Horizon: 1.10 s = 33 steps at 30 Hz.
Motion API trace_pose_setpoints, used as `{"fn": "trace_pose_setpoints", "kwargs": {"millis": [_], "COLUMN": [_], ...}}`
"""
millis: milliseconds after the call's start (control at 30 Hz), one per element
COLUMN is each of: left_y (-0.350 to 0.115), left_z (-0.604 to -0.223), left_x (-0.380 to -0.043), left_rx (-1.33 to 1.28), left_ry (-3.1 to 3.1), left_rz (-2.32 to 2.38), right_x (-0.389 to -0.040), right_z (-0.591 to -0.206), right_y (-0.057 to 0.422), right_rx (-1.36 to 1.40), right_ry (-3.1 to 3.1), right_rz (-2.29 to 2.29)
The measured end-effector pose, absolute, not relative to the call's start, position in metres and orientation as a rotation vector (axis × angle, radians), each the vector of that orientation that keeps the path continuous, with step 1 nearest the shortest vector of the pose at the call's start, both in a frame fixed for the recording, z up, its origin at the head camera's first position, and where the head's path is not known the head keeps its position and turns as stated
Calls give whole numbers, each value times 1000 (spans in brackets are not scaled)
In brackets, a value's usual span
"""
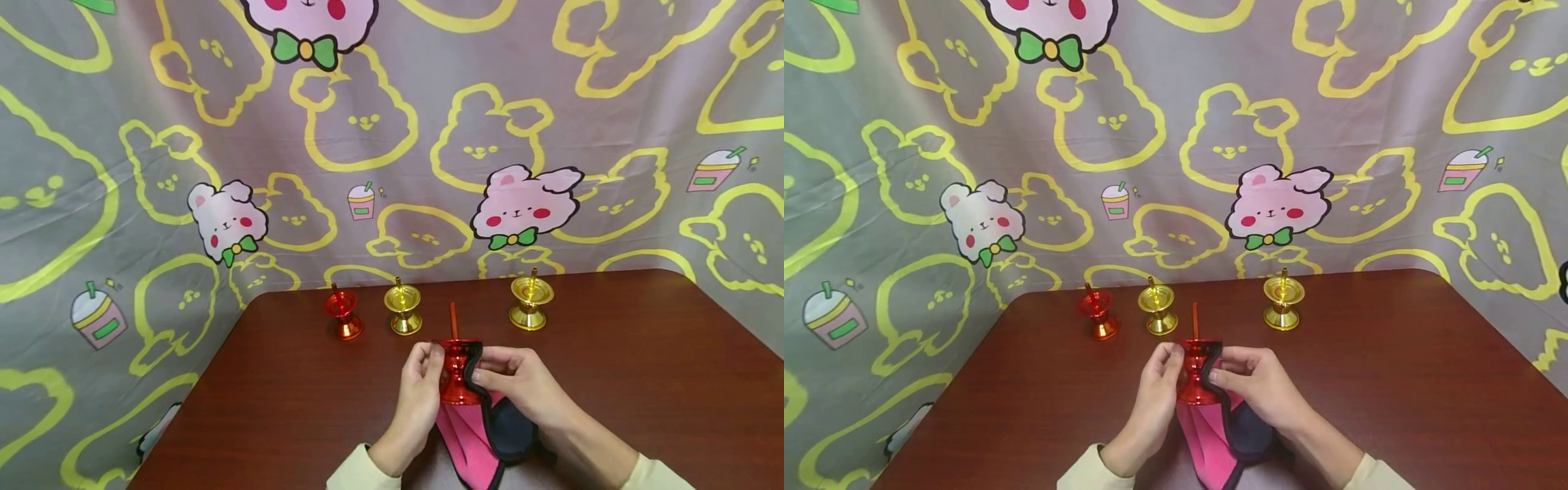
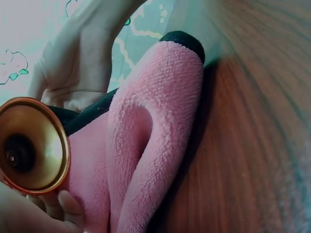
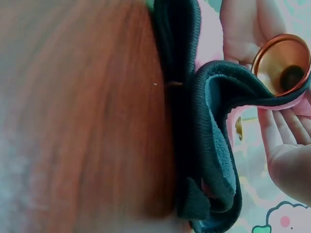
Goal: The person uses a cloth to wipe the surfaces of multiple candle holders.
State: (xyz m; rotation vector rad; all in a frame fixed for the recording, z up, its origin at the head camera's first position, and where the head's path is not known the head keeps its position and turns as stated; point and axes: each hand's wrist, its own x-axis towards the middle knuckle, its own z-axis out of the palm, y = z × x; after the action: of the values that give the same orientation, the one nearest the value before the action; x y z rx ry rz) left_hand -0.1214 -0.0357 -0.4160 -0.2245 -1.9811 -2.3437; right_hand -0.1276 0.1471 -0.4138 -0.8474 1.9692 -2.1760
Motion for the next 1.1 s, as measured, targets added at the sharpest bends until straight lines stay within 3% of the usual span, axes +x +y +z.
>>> {"fn": "trace_pose_setpoints", "kwargs": {"millis": [433, 700, 933, 1100], "left_y": [-34, -23, -12, -24], "left_z": [-419, -425, -430, -424], "left_x": [-118, -117, -116, -117], "left_rx": [-330, -350, -274, -311], "left_ry": [-1968, -1983, -1986, -2033], "left_rz": [-2210, -1974, -1804, -1922], "right_x": [-118, -109, -103, -109], "right_z": [-409, -404, -409, -404], "right_y": [139, 124, 107, 116], "right_rx": [-821, -617, -765, -689], "right_ry": [2207, 2621, 3190, 2885], "right_rz": [-2093, -1926, -1686, -1772]}}
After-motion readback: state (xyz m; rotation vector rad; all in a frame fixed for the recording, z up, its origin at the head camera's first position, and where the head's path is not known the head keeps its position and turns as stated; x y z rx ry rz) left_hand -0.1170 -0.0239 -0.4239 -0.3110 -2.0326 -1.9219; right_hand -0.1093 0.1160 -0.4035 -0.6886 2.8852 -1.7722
